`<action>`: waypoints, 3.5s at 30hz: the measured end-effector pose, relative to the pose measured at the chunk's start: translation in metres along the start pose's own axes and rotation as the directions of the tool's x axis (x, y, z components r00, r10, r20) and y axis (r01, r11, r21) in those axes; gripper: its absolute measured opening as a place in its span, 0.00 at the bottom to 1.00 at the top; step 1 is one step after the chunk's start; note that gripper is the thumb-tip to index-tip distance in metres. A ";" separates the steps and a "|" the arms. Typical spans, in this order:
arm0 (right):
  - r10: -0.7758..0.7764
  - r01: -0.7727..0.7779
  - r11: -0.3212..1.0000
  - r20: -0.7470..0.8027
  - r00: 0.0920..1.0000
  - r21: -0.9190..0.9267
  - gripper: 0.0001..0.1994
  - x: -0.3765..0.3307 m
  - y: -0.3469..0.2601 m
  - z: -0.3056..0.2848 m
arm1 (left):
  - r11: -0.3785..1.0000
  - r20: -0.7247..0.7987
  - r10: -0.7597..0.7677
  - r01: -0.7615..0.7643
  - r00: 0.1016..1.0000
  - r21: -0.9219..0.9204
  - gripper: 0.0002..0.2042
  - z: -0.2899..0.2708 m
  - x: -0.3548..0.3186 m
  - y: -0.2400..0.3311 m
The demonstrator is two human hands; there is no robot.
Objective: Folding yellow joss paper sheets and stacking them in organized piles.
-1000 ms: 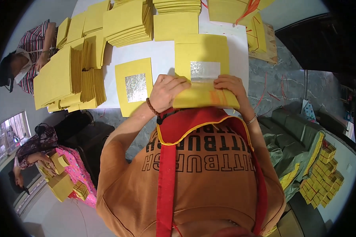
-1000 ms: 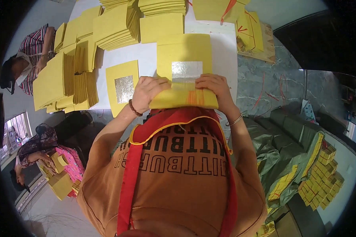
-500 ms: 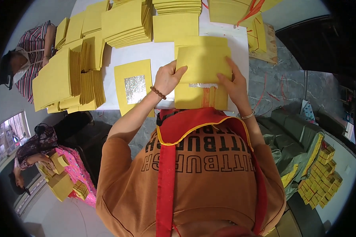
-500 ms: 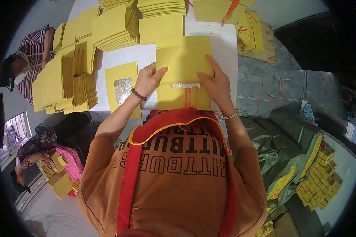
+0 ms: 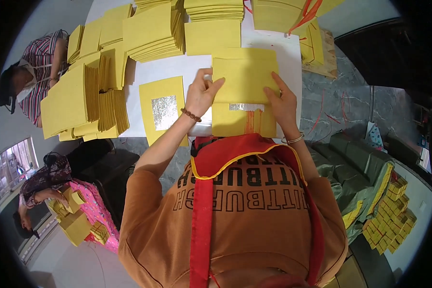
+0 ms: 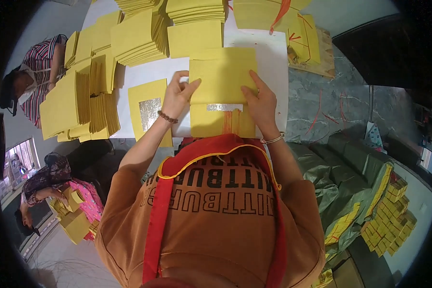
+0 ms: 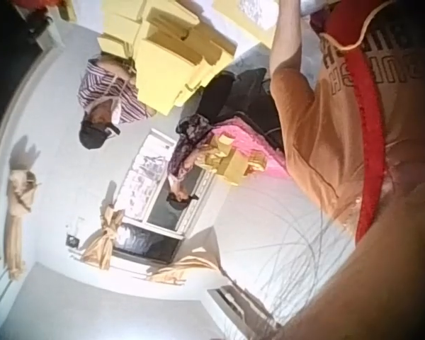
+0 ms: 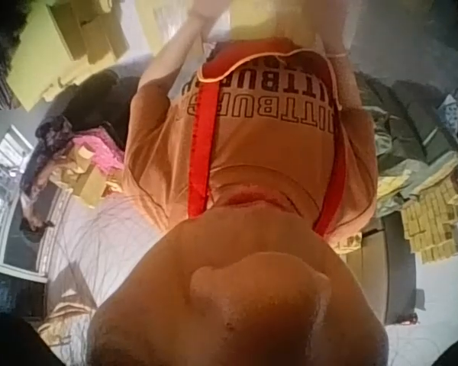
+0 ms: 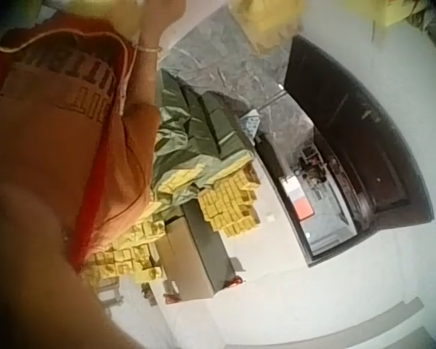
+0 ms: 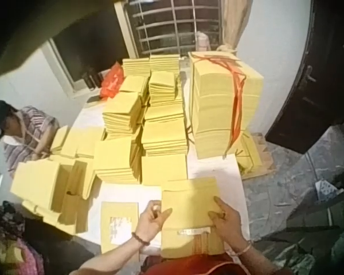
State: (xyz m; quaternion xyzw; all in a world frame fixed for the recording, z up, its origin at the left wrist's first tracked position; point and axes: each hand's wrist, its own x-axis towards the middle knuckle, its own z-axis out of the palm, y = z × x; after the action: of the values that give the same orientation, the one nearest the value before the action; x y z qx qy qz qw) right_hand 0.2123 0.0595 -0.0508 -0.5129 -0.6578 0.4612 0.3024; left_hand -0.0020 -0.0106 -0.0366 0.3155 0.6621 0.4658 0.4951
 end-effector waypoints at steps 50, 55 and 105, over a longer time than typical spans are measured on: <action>0.116 -0.068 0.901 -0.087 0.989 0.427 0.18 -0.018 0.029 -0.024 | 0.239 0.221 0.837 -0.696 0.501 0.677 0.24 -0.045 0.099 0.059; 0.105 -0.063 0.910 -0.080 0.991 0.410 0.15 -0.018 0.030 -0.012 | 0.025 0.369 0.738 -0.570 0.565 0.821 0.27 -0.049 0.140 -0.011; 0.254 -0.237 0.862 0.022 0.967 0.448 0.20 -0.017 0.039 -0.016 | 0.981 -0.075 0.153 -0.161 0.985 -0.106 0.28 -0.028 0.056 -0.019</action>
State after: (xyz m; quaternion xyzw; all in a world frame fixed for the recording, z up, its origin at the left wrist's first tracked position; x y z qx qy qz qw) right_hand 0.2468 0.0499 -0.0785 -0.5178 -0.4576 0.6249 0.3634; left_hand -0.0448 0.0226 -0.0726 0.3231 0.6240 0.5499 0.4515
